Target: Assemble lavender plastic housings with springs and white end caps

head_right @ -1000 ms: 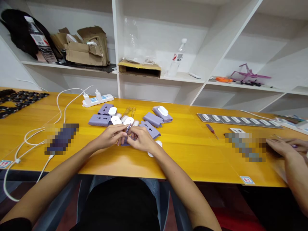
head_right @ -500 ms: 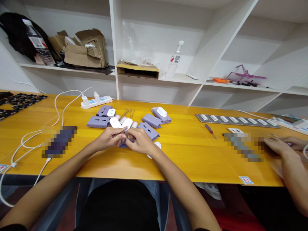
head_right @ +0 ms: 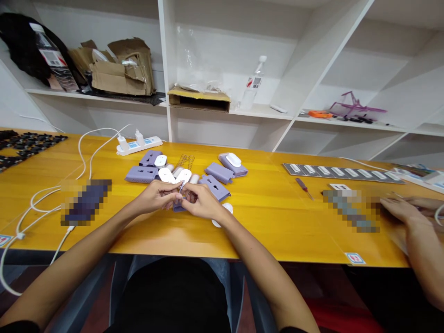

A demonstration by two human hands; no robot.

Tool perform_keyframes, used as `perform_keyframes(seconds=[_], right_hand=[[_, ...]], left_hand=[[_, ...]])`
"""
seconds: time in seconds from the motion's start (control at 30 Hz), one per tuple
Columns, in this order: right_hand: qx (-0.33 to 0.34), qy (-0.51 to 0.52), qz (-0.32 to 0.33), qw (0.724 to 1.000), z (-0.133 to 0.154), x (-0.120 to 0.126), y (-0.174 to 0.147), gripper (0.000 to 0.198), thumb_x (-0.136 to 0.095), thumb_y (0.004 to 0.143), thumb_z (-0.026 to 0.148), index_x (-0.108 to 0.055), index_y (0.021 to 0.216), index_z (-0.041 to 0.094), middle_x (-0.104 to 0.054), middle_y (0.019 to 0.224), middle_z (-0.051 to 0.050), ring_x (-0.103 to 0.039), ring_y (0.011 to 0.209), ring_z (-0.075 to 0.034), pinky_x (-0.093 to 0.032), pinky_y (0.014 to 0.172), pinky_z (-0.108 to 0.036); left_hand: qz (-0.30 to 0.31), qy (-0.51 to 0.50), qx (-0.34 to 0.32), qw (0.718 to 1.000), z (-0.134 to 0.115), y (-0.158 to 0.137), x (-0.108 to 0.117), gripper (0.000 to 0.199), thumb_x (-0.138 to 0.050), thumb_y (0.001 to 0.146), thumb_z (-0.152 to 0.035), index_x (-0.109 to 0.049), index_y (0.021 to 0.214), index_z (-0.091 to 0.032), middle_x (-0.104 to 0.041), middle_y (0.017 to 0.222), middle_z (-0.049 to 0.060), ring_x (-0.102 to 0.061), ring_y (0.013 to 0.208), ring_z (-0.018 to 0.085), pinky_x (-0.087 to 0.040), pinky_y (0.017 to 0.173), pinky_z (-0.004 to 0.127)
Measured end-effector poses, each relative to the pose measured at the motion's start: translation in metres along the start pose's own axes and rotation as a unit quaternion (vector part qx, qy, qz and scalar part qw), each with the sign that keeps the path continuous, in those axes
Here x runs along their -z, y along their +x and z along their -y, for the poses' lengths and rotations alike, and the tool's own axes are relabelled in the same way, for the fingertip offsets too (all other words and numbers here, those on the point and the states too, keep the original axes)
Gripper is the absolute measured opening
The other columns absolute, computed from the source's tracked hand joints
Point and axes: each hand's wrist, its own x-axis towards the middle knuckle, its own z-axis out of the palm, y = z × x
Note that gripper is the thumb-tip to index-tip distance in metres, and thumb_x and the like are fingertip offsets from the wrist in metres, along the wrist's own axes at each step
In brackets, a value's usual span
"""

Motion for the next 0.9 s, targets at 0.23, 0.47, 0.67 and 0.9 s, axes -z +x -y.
perform_keyframes(seconds=[0.23, 0.47, 0.67, 0.9], right_hand=[[-0.088, 0.136, 0.019, 0.987, 0.004, 0.003, -0.001, 0.026, -0.08, 0.09, 0.04, -0.062, 0.087, 0.022, -0.051, 0.064, 0.007, -0.041, 0.052, -0.01, -0.031, 0.05, -0.024], [-0.102, 0.195, 0.024, 0.975, 0.0, 0.007, 0.002, 0.035, -0.086, 0.085, 0.05, -0.068, 0.091, 0.019, -0.067, 0.077, 0.001, -0.058, 0.067, -0.013, -0.048, 0.065, -0.026], [-0.12, 0.233, 0.043, 0.964, 0.003, 0.007, 0.004, 0.038, -0.087, 0.083, 0.049, -0.064, 0.094, 0.021, -0.073, 0.077, 0.0, -0.068, 0.072, -0.016, -0.055, 0.073, -0.03], [-0.108, 0.198, 0.006, 0.974, 0.004, 0.001, 0.004, 0.036, -0.085, 0.083, 0.048, -0.065, 0.094, 0.02, -0.069, 0.077, 0.001, -0.062, 0.066, -0.013, -0.05, 0.063, -0.026]], left_hand=[[-0.003, 0.03, -0.046, 0.998, -0.001, 0.0, 0.002, 0.038, -0.068, 0.102, -0.042, -0.078, 0.122, -0.012, -0.065, 0.061, -0.004, -0.053, 0.053, 0.01, -0.045, 0.056, 0.02], [0.016, 0.063, -0.091, 0.994, -0.008, 0.001, 0.003, 0.032, -0.061, 0.106, -0.04, -0.076, 0.097, -0.013, -0.07, 0.069, 0.001, -0.058, 0.057, 0.01, -0.047, 0.059, 0.02], [0.011, 0.059, -0.068, 0.996, -0.01, -0.001, -0.004, 0.039, -0.05, 0.111, -0.041, -0.065, 0.085, -0.016, -0.071, 0.072, 0.002, -0.06, 0.058, 0.01, -0.047, 0.059, 0.02], [-0.063, 0.057, -0.052, 0.995, 0.001, 0.002, -0.015, 0.026, -0.05, 0.108, -0.031, -0.063, 0.089, -0.018, -0.066, 0.06, -0.003, -0.057, 0.048, 0.01, -0.047, 0.053, 0.019]])
